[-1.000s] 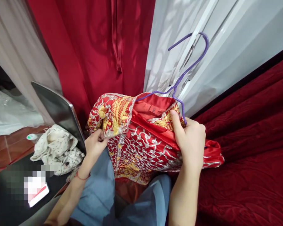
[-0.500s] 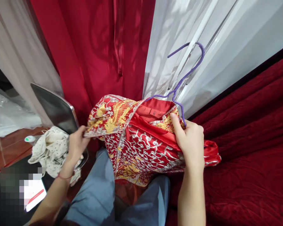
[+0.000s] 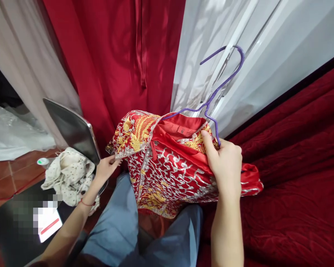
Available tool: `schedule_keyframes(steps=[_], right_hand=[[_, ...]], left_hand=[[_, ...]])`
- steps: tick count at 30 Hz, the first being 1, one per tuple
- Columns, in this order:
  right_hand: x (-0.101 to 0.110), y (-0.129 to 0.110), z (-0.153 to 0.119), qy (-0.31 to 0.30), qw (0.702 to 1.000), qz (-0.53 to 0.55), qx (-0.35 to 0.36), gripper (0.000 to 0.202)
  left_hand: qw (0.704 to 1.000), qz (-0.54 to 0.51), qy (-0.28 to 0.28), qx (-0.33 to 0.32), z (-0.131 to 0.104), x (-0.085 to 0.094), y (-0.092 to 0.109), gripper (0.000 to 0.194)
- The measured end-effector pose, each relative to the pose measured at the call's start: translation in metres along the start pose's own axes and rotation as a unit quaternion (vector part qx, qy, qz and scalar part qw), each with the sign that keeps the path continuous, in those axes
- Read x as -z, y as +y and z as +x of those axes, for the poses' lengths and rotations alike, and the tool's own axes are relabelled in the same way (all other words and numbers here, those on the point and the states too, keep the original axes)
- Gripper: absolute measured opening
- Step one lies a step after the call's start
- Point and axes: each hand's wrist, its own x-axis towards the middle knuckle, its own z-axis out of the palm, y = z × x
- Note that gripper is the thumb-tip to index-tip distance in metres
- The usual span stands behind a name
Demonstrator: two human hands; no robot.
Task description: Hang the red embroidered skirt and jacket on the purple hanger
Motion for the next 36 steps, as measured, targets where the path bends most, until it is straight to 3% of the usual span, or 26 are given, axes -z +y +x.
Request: schedule_keyframes(steps=[3,7,10,13,16,18,20,23,24,26,28,30,32,36], right_hand=[[-0.001,0.000,0.000,0.010,1.000,-0.002,-0.007,0.064],[0.000,0.001,0.001,0.008,1.000,0.000,-0.008,0.063],[0.000,0.003,0.002,0.003,1.000,0.008,-0.002,0.064],[-0.001,0.005,0.004,0.007,1.000,0.011,0.010,0.065],[-0.001,0.007,0.007,0.009,1.000,0.010,0.016,0.065],[-0.001,0.007,0.007,0.007,1.000,0.008,0.012,0.064],[0.000,0.005,0.005,0.008,1.000,0.007,0.004,0.063],[0.001,0.002,0.002,0.011,1.000,-0.002,-0.008,0.062],[0.001,0.000,0.001,0.012,1.000,-0.006,-0.009,0.061],[0.001,-0.002,0.000,0.014,1.000,-0.010,-0.006,0.060],[0.001,-0.003,0.000,0.013,1.000,-0.009,-0.005,0.060],[0.001,-0.006,-0.001,0.008,1.000,-0.012,-0.015,0.060],[0.001,-0.009,-0.003,0.005,0.999,-0.026,-0.026,0.060],[0.002,-0.012,-0.007,0.007,0.998,-0.059,-0.027,0.060]], left_hand=[[0.992,0.042,-0.095,0.078,0.011,-0.011,0.016,0.028],[0.989,0.051,-0.126,0.062,0.012,-0.012,0.027,0.032],[0.994,0.030,-0.101,0.033,-0.006,-0.009,0.019,0.026],[0.993,0.075,-0.083,0.030,-0.032,-0.005,0.009,0.020],[0.980,0.139,-0.135,0.044,-0.052,0.008,0.009,0.019],[0.971,0.158,-0.170,0.059,-0.059,0.029,0.012,0.021],[0.979,0.146,-0.132,0.053,-0.064,0.058,0.017,0.023],[0.998,0.066,0.020,0.002,-0.069,0.096,0.023,0.026],[0.998,0.037,0.038,-0.018,-0.071,0.101,0.026,0.027],[0.998,0.007,-0.023,-0.059,-0.073,0.099,0.034,0.025],[0.983,0.016,-0.153,-0.099,-0.073,0.083,0.044,0.020],[0.969,0.031,-0.211,-0.125,-0.069,0.063,0.058,0.017],[0.978,0.000,-0.154,-0.140,-0.056,0.047,0.074,0.019],[0.981,-0.099,0.095,-0.134,-0.009,0.036,0.118,0.046]])
